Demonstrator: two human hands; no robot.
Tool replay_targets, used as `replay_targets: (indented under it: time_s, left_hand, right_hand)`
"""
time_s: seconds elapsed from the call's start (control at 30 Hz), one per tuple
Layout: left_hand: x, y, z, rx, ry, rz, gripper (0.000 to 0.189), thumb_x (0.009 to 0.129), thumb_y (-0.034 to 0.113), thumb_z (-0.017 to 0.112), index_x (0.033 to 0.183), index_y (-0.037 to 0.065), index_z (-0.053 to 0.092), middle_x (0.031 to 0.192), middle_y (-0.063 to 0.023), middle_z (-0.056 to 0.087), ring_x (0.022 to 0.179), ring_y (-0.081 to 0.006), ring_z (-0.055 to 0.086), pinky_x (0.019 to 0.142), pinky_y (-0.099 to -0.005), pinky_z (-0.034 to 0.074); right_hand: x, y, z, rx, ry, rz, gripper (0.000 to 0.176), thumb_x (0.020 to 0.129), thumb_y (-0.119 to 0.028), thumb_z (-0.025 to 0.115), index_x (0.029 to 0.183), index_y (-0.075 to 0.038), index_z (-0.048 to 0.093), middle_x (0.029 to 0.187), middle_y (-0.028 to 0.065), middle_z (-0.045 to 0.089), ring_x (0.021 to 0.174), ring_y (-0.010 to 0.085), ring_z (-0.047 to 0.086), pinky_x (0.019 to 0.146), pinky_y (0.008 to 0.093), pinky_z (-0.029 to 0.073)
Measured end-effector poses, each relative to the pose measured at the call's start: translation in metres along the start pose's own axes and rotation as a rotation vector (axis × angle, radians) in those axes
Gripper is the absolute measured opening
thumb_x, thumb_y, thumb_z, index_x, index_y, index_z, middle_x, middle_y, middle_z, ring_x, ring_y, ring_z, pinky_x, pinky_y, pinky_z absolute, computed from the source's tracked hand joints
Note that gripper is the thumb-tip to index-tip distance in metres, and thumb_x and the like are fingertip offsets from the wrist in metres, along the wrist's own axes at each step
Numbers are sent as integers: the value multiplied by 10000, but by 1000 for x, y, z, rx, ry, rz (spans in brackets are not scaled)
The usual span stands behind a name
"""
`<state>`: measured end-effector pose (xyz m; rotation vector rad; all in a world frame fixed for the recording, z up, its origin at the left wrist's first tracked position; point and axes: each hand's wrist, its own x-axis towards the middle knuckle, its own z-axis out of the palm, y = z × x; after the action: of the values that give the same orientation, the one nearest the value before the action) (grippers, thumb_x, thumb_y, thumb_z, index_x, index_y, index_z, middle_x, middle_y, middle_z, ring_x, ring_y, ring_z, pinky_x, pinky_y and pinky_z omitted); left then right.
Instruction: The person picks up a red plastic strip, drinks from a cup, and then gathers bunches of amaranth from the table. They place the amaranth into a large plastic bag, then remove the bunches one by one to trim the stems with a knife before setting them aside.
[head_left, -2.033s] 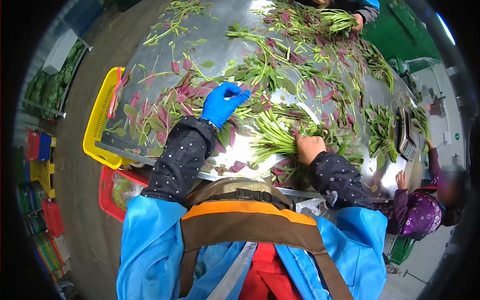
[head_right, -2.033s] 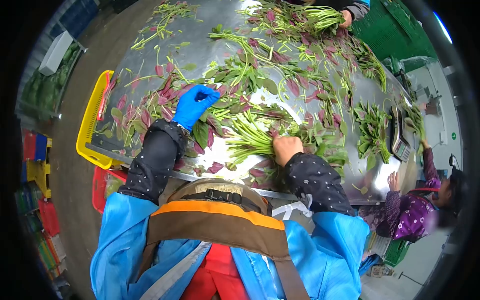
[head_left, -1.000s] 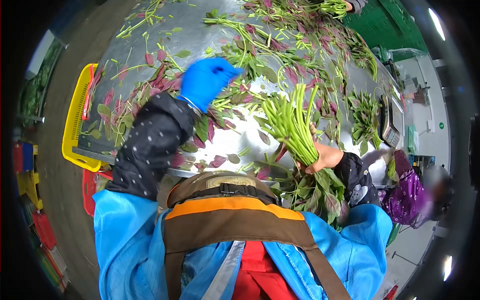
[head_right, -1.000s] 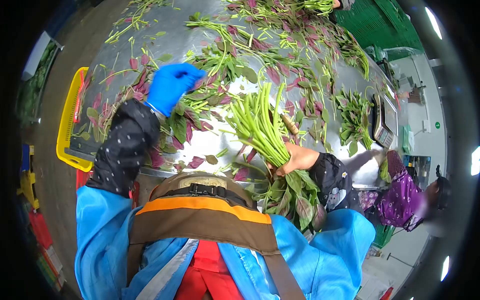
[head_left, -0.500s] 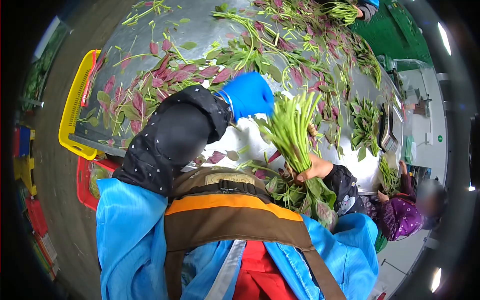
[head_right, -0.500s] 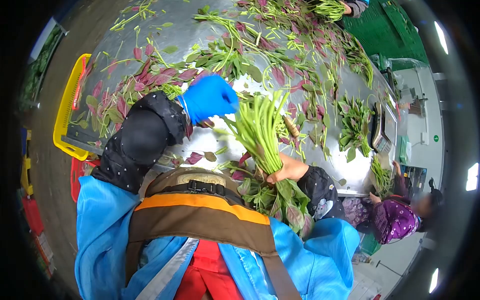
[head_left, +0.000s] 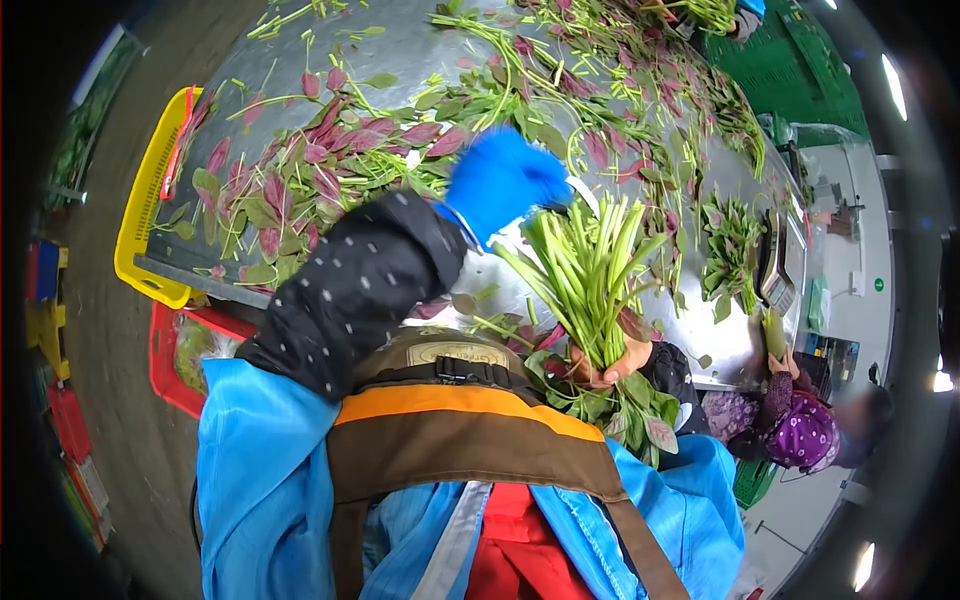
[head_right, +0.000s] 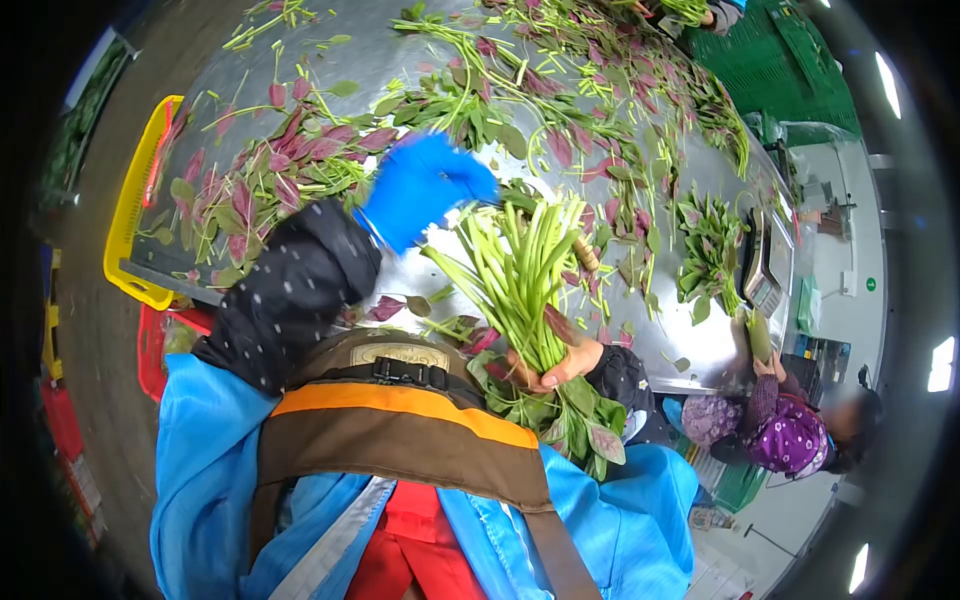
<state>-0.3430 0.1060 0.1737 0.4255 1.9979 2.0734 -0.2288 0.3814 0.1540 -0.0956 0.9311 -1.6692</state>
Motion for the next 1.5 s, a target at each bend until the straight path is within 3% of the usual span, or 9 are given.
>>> replay_targets:
  time_s: [0.4,0.53,0.63,0.8,0.93,1.1,1.33,1.43,1.5]
  left_hand:
    - [-9,15,37,733,-204,854,284,727,218,665,1010,234,672,1217,-39,566,1247,-241,436,1058,-529,219]
    - [-4,7,40,756,-347,805,156,696,232,670,838,187,717,970,-19,660,1143,-215,538,1029,-491,316]
    - [14,9,8,235,-83,244,153,750,252,669,855,153,719,798,-40,672,936,-221,629,823,-380,471]
    - [8,10,-49,601,326,111,198,750,132,719,941,80,708,996,-99,668,852,-208,617,783,-346,482]
    - [-12,-13,-48,1088,593,555,331,777,201,710,1090,113,647,1106,-95,638,954,-213,626,856,-335,476]
    - [-52,-12,6,311,-314,-365,363,767,241,739,1077,73,651,992,-95,661,863,-189,631,771,-298,502]
    - [-45,-11,40,-314,-306,-372,84,780,108,681,789,26,697,665,-41,643,525,-98,584,483,-241,473]
    - [-13,-40,-37,6,66,-111,142,734,157,711,864,100,725,694,-98,662,603,-174,633,568,-296,514]
    - [-6,-28,-80,1159,181,-17,293,702,233,755,975,138,705,881,-148,669,830,-269,645,762,-372,509]
  right_hand:
    - [4,-3,-5,-140,-103,114,762,714,-262,783,1263,-10,320,724,63,562,614,145,525,576,271,423]
    - [9,-9,9,-146,-81,80,661,710,-273,772,1181,24,415,726,58,549,634,134,511,575,271,420]
    - [2,-3,3,-139,-76,92,631,704,-252,770,1156,37,437,710,58,539,611,130,486,554,275,410]
    - [-8,4,-5,15,-108,14,578,723,-169,751,1153,35,422,687,71,533,582,141,472,523,283,392]
    - [-12,18,-19,216,-174,-103,571,706,-55,718,1175,30,403,691,95,527,573,154,460,505,289,369]
    - [-16,16,-22,209,-164,-89,562,699,-69,725,1164,26,423,709,106,522,583,159,461,533,299,385]
    - [-11,9,-7,189,-115,-55,512,707,-125,734,1090,39,437,706,93,520,591,156,470,542,297,392]
    - [-16,17,-9,192,-118,-75,527,718,-113,723,1126,44,429,705,87,523,593,162,474,542,300,393]
    - [-17,14,-6,189,-109,-53,540,721,-111,722,1146,41,426,704,86,525,594,164,475,542,302,394]
